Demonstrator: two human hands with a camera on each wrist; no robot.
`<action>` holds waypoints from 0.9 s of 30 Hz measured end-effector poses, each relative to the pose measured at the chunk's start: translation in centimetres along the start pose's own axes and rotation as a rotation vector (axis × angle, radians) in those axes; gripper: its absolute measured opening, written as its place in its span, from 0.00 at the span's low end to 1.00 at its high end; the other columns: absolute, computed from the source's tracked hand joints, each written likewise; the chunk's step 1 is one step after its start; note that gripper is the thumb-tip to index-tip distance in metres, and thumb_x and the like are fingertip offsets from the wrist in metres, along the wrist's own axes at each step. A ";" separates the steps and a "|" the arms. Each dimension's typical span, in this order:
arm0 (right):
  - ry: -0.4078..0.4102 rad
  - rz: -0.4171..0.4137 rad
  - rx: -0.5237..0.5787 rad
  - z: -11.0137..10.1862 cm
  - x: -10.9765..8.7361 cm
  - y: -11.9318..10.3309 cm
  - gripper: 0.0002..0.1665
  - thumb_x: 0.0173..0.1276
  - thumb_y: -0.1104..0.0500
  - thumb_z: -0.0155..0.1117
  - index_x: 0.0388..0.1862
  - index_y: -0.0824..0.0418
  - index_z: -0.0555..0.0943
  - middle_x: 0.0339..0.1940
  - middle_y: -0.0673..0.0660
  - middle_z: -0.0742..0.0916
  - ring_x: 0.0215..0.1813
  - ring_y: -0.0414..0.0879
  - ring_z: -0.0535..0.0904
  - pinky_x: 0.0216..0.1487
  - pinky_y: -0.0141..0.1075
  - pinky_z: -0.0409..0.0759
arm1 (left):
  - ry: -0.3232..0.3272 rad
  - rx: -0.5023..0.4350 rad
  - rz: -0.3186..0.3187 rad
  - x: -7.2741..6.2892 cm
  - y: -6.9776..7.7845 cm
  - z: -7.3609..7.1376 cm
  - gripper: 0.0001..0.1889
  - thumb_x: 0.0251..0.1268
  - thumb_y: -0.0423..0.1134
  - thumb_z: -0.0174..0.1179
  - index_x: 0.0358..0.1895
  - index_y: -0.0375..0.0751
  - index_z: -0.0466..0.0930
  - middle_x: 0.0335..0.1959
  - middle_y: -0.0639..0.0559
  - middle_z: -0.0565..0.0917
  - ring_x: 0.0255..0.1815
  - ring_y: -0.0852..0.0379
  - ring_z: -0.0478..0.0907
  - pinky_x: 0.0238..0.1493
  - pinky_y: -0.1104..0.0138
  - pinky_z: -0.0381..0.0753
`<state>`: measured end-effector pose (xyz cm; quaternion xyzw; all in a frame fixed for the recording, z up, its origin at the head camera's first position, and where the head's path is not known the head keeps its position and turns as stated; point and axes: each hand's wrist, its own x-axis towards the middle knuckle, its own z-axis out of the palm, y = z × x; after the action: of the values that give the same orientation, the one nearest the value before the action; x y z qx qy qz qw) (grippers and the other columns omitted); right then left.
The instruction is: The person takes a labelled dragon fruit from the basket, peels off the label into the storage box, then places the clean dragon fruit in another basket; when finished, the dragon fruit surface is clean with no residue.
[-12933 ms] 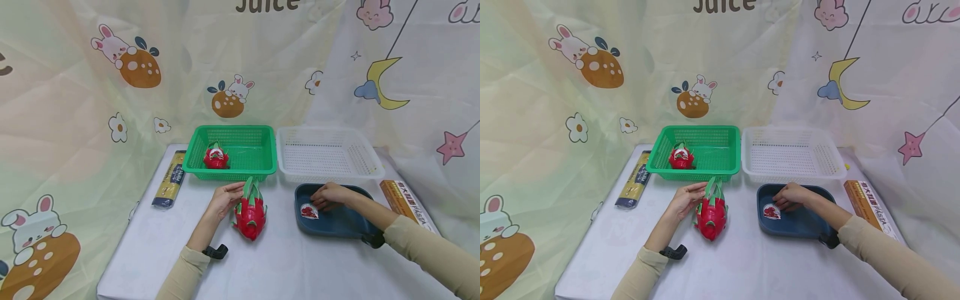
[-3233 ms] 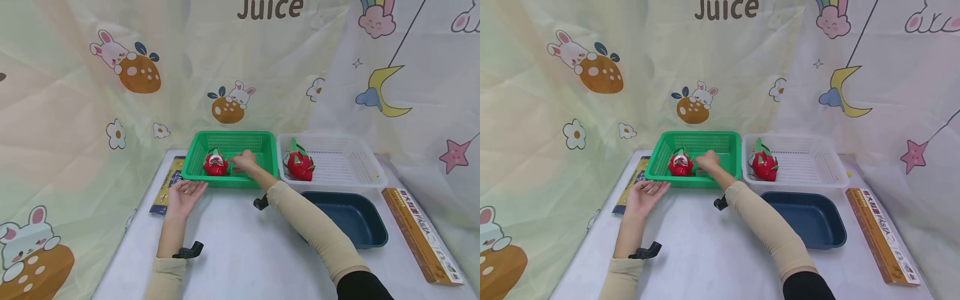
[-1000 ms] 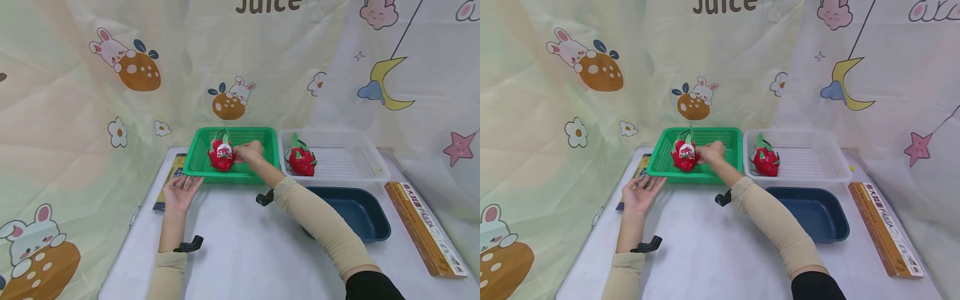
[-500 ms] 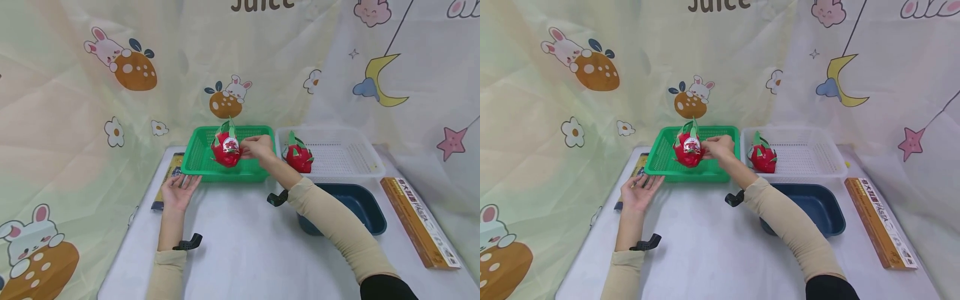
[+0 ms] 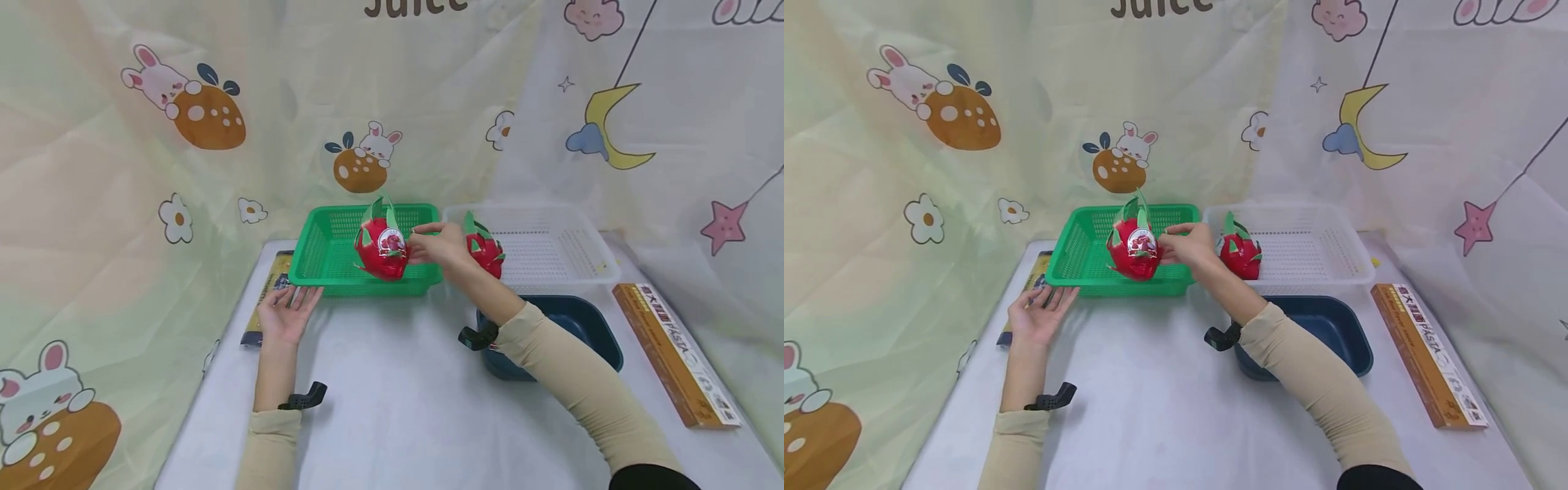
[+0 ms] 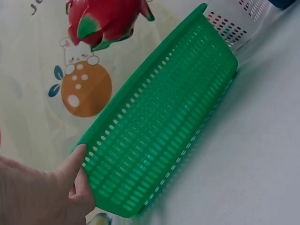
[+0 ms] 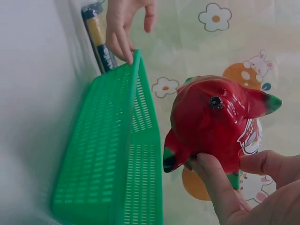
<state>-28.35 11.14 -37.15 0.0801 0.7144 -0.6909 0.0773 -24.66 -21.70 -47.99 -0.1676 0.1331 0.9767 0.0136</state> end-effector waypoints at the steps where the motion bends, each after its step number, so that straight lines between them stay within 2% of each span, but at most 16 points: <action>1: 0.000 -0.004 0.002 -0.3 -0.2 0.1 0.30 0.70 0.57 0.74 0.68 0.65 0.77 0.49 0.66 0.90 0.43 0.56 0.92 0.52 0.50 0.88 | 0.000 0.000 0.003 0.0 0.0 0.0 0.26 0.82 0.33 0.43 0.78 0.44 0.53 0.80 0.42 0.53 0.77 0.40 0.60 0.76 0.42 0.65; 12: -0.024 -0.012 0.022 -2.5 -2.8 1.7 0.29 0.70 0.57 0.74 0.66 0.65 0.79 0.49 0.67 0.91 0.44 0.58 0.92 0.52 0.49 0.88 | 0.012 -0.010 0.002 0.2 0.0 -0.1 0.25 0.81 0.34 0.44 0.77 0.44 0.56 0.75 0.42 0.59 0.75 0.43 0.62 0.77 0.43 0.66; 21: -0.024 0.005 0.017 -3.6 -4.8 4.3 0.30 0.71 0.54 0.74 0.67 0.64 0.80 0.52 0.65 0.90 0.44 0.57 0.92 0.51 0.45 0.88 | 0.017 -0.019 -0.010 0.3 -0.1 -0.1 0.25 0.82 0.34 0.44 0.77 0.44 0.55 0.75 0.42 0.57 0.77 0.43 0.60 0.76 0.43 0.66; 27: -0.023 0.014 0.021 -4.3 -6.2 6.0 0.30 0.71 0.56 0.74 0.68 0.65 0.79 0.52 0.66 0.90 0.43 0.57 0.92 0.52 0.46 0.88 | 0.013 -0.022 -0.007 0.2 -0.2 0.0 0.26 0.82 0.34 0.43 0.78 0.44 0.54 0.77 0.43 0.56 0.79 0.44 0.57 0.76 0.43 0.67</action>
<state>-20.96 15.60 -41.48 0.0780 0.7055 -0.6987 0.0895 -24.79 -21.50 -48.11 -0.1744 0.1220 0.9770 0.0144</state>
